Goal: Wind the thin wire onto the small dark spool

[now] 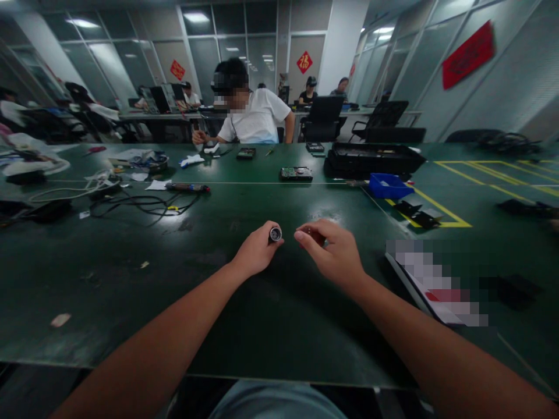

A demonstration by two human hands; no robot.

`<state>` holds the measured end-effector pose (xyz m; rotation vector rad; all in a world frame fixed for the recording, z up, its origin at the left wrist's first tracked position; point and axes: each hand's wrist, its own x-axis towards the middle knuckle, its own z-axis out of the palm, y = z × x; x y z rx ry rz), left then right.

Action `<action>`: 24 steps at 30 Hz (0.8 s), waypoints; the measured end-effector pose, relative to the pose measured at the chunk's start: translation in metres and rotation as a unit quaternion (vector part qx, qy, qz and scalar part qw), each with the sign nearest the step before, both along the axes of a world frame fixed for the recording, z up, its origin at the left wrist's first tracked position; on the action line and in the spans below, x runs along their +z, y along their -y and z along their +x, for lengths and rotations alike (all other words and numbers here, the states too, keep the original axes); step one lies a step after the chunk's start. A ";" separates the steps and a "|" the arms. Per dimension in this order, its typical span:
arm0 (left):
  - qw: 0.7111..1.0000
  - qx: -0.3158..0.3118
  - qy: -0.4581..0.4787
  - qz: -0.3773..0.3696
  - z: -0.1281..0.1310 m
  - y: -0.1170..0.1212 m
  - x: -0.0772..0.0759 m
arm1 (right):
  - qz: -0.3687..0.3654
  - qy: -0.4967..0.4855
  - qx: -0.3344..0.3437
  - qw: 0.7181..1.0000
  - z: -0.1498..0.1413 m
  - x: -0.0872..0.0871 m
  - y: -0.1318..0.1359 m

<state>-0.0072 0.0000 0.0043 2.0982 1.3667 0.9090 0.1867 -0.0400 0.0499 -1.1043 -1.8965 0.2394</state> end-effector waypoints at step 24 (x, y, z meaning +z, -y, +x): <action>0.999 -0.008 0.027 -0.020 0.000 0.002 0.002 | 0.027 -0.005 -0.067 0.997 0.001 -0.001 -0.001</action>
